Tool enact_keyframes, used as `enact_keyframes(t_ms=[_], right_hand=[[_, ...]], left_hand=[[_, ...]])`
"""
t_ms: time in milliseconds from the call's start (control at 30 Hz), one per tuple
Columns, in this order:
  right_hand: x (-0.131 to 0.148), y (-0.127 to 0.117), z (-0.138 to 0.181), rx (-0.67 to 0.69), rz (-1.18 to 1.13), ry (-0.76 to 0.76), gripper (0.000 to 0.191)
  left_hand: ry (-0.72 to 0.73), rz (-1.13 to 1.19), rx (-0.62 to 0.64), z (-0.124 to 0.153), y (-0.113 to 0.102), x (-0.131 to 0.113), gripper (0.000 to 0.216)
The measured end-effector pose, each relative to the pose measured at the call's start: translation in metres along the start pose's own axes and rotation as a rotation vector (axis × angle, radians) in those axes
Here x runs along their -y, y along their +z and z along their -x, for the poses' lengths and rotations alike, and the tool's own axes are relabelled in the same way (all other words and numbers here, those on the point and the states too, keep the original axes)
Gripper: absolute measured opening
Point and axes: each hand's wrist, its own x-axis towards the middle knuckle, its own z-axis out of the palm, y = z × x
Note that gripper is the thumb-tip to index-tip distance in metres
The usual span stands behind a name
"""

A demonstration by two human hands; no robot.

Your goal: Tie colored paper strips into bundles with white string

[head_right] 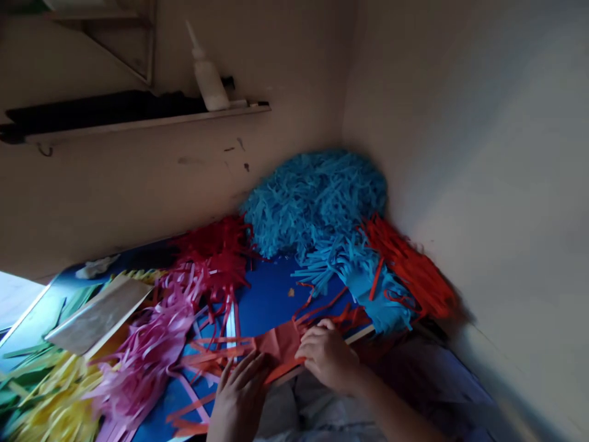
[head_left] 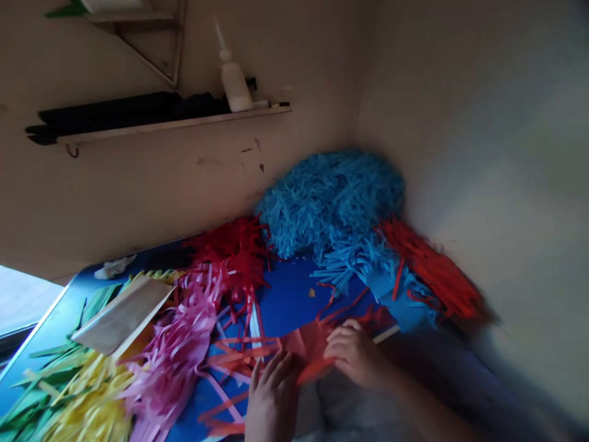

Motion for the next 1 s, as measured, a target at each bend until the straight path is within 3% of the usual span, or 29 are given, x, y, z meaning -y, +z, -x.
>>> enact_keyframes(t_ms=[133, 300, 433, 600, 1000], right_hand=[[-0.018, -0.004, -0.008, -0.055, -0.043, 0.053, 0.012], [-0.011, -0.002, -0.025, -0.14, 0.025, 0.21, 0.014], [-0.009, 0.003, -0.038, -0.071, 0.153, 0.271, 0.015], [-0.007, 0.0, -0.048, 0.016, 0.226, 0.319, 0.015], [-0.008, -0.004, -0.057, 0.091, 0.231, 0.398, 0.016]], left_hand=[[-0.135, 0.167, 0.041, 0.002, -0.004, 0.011, 0.018], [-0.353, 0.136, 0.011, -0.008, 0.0, 0.017, 0.029], [-0.403, 0.046, 0.047, -0.014, 0.001, 0.018, 0.026], [-0.491, -0.02, 0.224, -0.021, 0.0, 0.018, 0.023], [-0.555, -0.04, 0.262, -0.03, 0.003, 0.016, 0.029]])
